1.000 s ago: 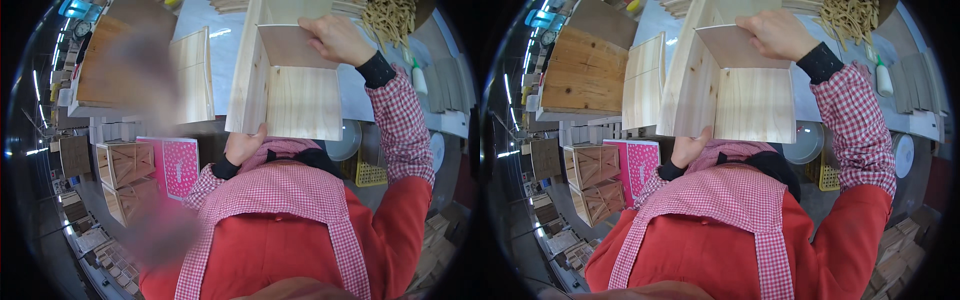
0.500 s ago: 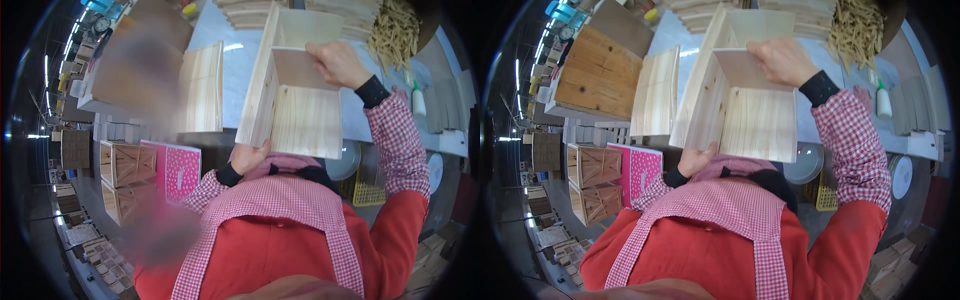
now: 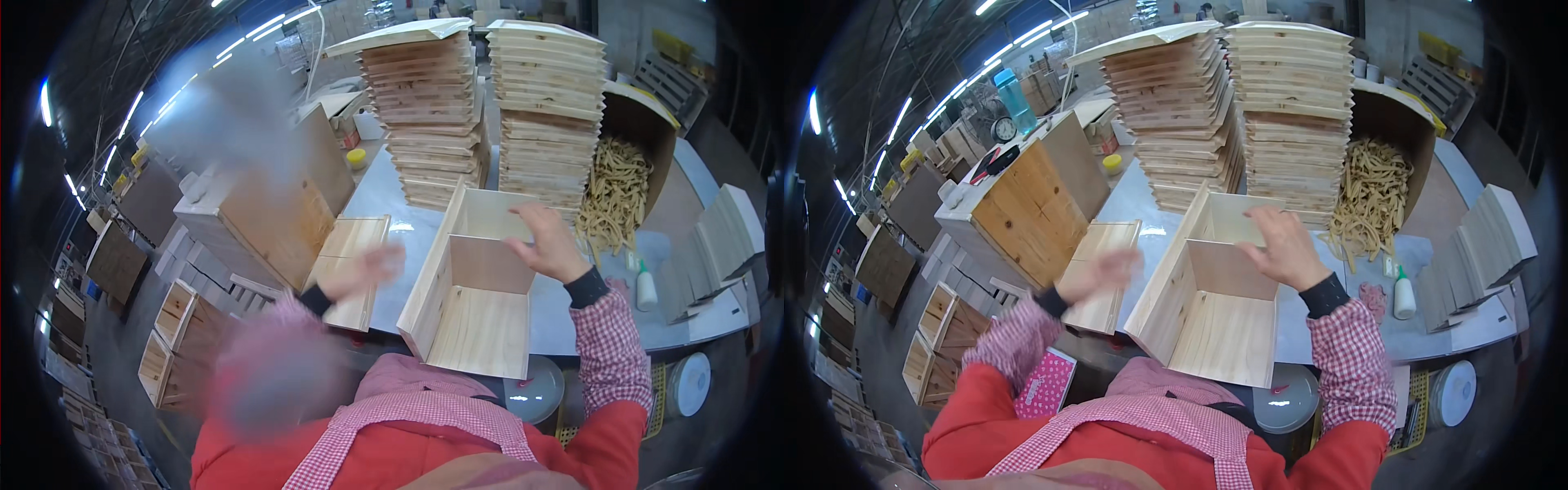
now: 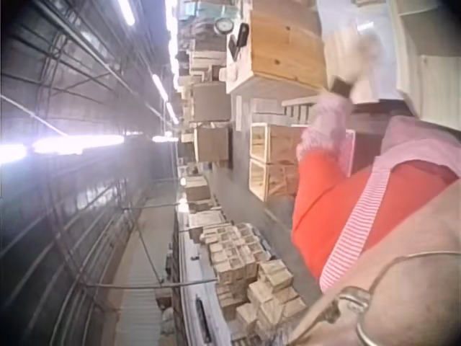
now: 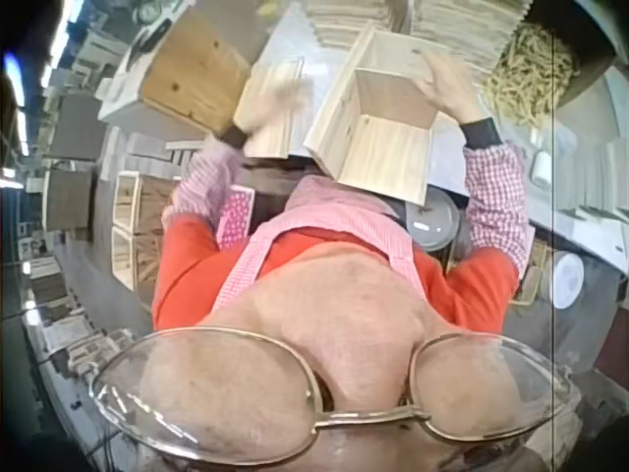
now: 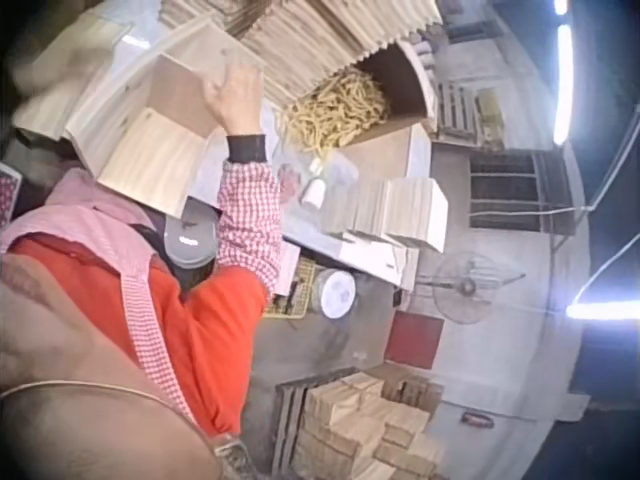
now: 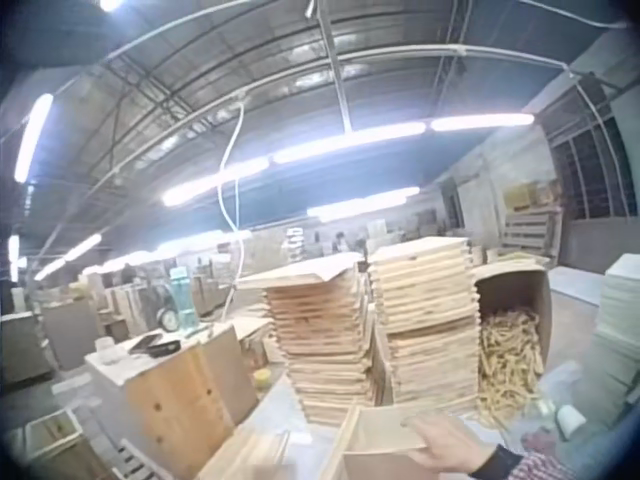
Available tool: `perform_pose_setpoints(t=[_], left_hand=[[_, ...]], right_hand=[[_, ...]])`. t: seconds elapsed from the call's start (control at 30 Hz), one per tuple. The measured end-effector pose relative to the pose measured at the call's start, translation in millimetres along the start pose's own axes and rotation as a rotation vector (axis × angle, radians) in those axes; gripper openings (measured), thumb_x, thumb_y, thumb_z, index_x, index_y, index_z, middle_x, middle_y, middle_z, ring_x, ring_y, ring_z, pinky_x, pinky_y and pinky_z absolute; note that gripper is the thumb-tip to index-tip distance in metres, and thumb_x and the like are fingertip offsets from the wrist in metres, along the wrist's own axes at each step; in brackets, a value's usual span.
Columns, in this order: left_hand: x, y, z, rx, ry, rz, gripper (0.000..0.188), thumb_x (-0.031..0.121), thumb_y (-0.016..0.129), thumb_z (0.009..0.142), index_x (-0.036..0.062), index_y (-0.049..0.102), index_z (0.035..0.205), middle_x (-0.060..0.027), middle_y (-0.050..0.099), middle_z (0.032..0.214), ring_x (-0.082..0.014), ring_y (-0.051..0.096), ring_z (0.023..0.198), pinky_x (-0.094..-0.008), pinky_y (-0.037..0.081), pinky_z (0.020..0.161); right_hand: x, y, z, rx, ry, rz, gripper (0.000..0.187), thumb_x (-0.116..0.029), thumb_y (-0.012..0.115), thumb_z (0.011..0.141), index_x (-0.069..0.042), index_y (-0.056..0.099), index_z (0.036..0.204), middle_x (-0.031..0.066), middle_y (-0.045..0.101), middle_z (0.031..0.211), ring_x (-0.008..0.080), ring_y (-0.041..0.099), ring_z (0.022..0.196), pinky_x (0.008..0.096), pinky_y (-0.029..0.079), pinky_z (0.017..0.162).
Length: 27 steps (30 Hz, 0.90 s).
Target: Assembling wooden boxes by applying glue to panels and joining them together, then securing them with rubber bands.
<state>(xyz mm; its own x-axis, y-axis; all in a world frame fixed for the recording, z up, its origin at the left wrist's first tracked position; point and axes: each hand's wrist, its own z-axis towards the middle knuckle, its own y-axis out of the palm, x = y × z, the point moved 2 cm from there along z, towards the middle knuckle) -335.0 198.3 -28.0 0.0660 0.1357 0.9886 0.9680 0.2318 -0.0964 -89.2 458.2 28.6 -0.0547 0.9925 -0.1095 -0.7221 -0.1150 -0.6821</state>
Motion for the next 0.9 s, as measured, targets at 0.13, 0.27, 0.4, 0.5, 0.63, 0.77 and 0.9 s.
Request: perform_pose_setpoints(t=[0.13,0.27,0.4,0.5,0.63,0.77,0.9], left_hand=[[170.9,-67.7,107.0,0.151,0.369,-0.632,0.060,0.032,0.055,0.096,0.0043,0.030,0.143,-0.0207,0.044,0.140,-0.0321,0.047,0.126,-0.0453,0.040,0.106],[276.9,-59.1,170.9,0.436,0.542,-1.113,0.067,0.027,0.062,0.092,0.0051,0.026,0.144,-0.0206,0.036,0.145,-0.0357,0.037,0.134,-0.0486,0.032,0.112],[307.0,-54.4,183.2,0.385,0.649,-1.149,0.051,0.012,0.057,0.092,-0.0010,0.035,0.136,-0.0209,0.042,0.138,-0.0357,0.040,0.131,-0.0478,0.034,0.112],[312.2,-60.5,157.3,0.236,0.680,-1.235,0.041,0.005,0.052,0.091,-0.0059,0.041,0.129,-0.0221,0.048,0.132,-0.0342,0.047,0.126,-0.0451,0.039,0.109],[291.3,-25.5,90.0,-0.141,0.721,-1.258,0.029,0.002,0.050,0.091,-0.0131,0.048,0.115,-0.0250,0.057,0.117,-0.0302,0.061,0.108,-0.0360,0.052,0.098],[233.2,74.8,41.2,-0.299,0.723,-0.957,0.035,0.016,0.056,0.094,-0.0032,0.050,0.123,-0.0163,0.059,0.119,-0.0244,0.062,0.106,-0.0357,0.053,0.093],[185.1,160.9,20.8,-0.228,0.539,-0.838,0.028,0.020,0.057,0.095,0.0007,0.055,0.116,-0.0107,0.064,0.107,-0.0209,0.062,0.100,-0.0354,0.052,0.089]], right_hand=[[-9.5,-21.8,1.2,0.055,0.175,0.119,0.035,-0.016,0.072,0.076,-0.001,0.059,0.105,0.0151,0.062,0.097,0.0307,0.064,0.079,0.0387,0.050,0.068],[-28.0,-23.7,-8.6,0.039,0.219,0.165,0.034,-0.011,0.071,0.076,0.001,0.059,0.106,0.0148,0.063,0.096,0.0285,0.064,0.079,0.0363,0.051,0.069],[-39.8,-26.2,-18.1,0.040,0.248,0.224,0.036,-0.011,0.071,0.078,0.002,0.059,0.110,0.0147,0.064,0.099,0.0256,0.064,0.081,0.0334,0.051,0.071],[-49.4,-27.5,-14.2,0.101,0.268,0.285,0.042,-0.012,0.071,0.078,0.002,0.057,0.115,0.0147,0.064,0.103,0.0248,0.065,0.085,0.0334,0.051,0.074],[-68.2,-29.3,34.1,0.386,0.166,0.371,0.057,-0.019,0.075,0.078,0.004,0.051,0.124,0.0190,0.062,0.108,0.0290,0.063,0.093,0.0350,0.050,0.081],[-105.6,-26.2,89.9,0.589,0.130,0.619,0.059,-0.017,0.070,0.084,0.002,0.044,0.134,0.0153,0.058,0.122,0.0253,0.061,0.102,0.0348,0.048,0.091],[-129.1,-31.9,65.8,0.835,0.199,0.817,0.050,-0.015,0.070,0.084,0.006,0.050,0.126,0.0143,0.060,0.117,0.0226,0.060,0.102,0.0341,0.048,0.090]])
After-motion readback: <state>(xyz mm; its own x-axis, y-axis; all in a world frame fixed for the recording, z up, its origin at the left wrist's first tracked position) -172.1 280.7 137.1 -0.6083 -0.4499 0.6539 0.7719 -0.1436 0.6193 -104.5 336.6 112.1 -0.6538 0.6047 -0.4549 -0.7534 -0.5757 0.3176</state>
